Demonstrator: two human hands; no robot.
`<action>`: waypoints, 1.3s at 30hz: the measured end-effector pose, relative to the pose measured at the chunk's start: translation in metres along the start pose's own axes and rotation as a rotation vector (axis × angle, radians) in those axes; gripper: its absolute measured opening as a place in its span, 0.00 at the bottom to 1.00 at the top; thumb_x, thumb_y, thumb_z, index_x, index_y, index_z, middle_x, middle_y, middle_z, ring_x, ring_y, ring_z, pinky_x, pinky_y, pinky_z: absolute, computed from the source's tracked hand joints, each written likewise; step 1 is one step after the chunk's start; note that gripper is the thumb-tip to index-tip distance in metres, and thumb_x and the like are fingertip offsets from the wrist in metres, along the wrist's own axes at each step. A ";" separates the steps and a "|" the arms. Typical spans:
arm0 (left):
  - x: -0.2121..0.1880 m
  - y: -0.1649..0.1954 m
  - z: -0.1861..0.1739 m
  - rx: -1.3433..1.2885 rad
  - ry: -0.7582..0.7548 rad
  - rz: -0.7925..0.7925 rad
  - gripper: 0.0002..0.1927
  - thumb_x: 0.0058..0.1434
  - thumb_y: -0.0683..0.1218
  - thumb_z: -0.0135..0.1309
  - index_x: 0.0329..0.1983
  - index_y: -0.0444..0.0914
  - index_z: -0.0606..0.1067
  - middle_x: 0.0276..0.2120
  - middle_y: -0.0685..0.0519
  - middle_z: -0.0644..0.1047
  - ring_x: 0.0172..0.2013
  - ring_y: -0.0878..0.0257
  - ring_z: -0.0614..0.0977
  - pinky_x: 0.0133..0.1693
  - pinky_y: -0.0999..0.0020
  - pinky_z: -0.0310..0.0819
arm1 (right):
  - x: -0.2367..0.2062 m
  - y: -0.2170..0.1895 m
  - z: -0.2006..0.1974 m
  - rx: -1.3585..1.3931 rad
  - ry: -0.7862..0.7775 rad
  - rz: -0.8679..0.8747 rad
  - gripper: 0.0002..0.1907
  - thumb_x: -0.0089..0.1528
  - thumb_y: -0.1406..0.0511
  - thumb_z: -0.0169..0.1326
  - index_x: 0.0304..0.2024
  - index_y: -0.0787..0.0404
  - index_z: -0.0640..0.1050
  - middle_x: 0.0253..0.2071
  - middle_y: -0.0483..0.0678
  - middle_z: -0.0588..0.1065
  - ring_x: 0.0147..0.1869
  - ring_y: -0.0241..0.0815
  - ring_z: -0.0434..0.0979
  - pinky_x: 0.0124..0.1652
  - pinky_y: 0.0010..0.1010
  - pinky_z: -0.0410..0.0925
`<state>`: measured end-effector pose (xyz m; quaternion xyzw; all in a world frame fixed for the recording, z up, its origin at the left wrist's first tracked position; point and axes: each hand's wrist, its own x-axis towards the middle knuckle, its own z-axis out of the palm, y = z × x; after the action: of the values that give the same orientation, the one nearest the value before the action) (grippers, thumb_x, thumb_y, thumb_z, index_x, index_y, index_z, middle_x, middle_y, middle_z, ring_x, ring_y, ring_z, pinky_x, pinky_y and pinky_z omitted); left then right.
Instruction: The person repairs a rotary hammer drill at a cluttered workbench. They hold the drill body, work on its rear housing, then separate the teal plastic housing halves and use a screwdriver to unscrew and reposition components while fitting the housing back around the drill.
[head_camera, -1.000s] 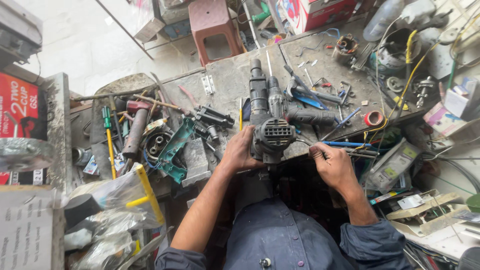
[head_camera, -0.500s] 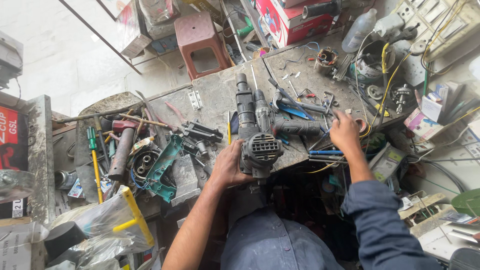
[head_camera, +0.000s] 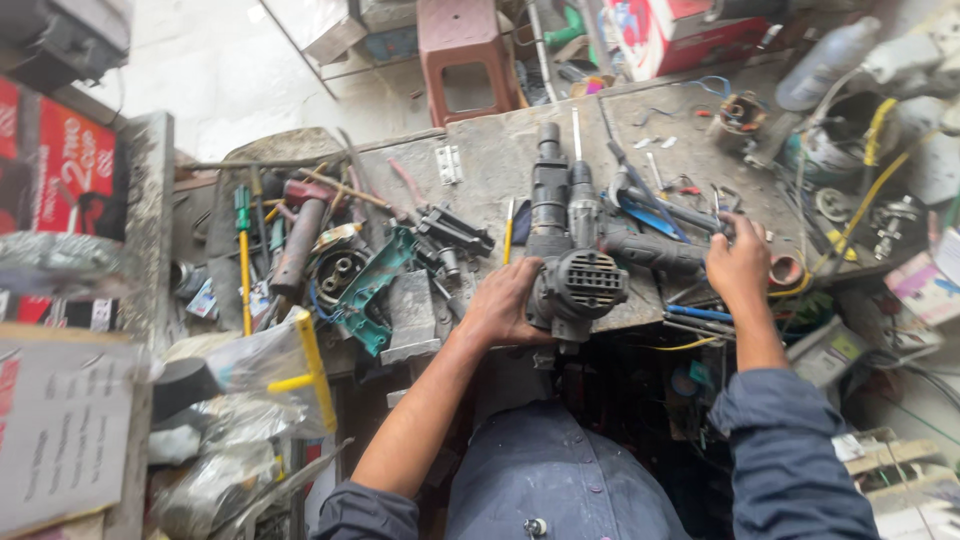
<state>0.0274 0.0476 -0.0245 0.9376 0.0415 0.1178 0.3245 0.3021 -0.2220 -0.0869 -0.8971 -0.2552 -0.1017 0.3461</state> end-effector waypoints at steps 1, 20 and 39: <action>-0.001 -0.002 -0.002 0.008 0.004 0.010 0.55 0.34 0.64 0.72 0.62 0.34 0.65 0.48 0.42 0.74 0.52 0.43 0.78 0.50 0.50 0.71 | -0.008 -0.007 -0.001 0.057 -0.003 -0.019 0.17 0.64 0.72 0.56 0.56 0.63 0.78 0.51 0.58 0.75 0.56 0.58 0.76 0.55 0.45 0.69; -0.013 -0.002 0.005 -0.023 -0.001 0.025 0.56 0.36 0.65 0.72 0.64 0.32 0.64 0.53 0.39 0.74 0.55 0.40 0.77 0.53 0.50 0.71 | -0.187 -0.027 -0.011 0.527 -0.150 0.352 0.17 0.67 0.68 0.56 0.58 0.63 0.77 0.50 0.48 0.80 0.48 0.35 0.79 0.49 0.27 0.71; -0.026 0.001 -0.009 -0.040 0.014 0.059 0.56 0.38 0.67 0.72 0.64 0.36 0.63 0.52 0.42 0.74 0.53 0.42 0.78 0.53 0.51 0.73 | -0.200 -0.109 -0.033 0.491 -0.304 0.311 0.16 0.68 0.64 0.56 0.58 0.60 0.78 0.47 0.49 0.81 0.49 0.37 0.80 0.49 0.28 0.71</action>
<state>-0.0004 0.0476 -0.0221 0.9308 0.0136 0.1349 0.3394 0.0750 -0.2529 -0.0722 -0.8200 -0.1808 0.1521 0.5213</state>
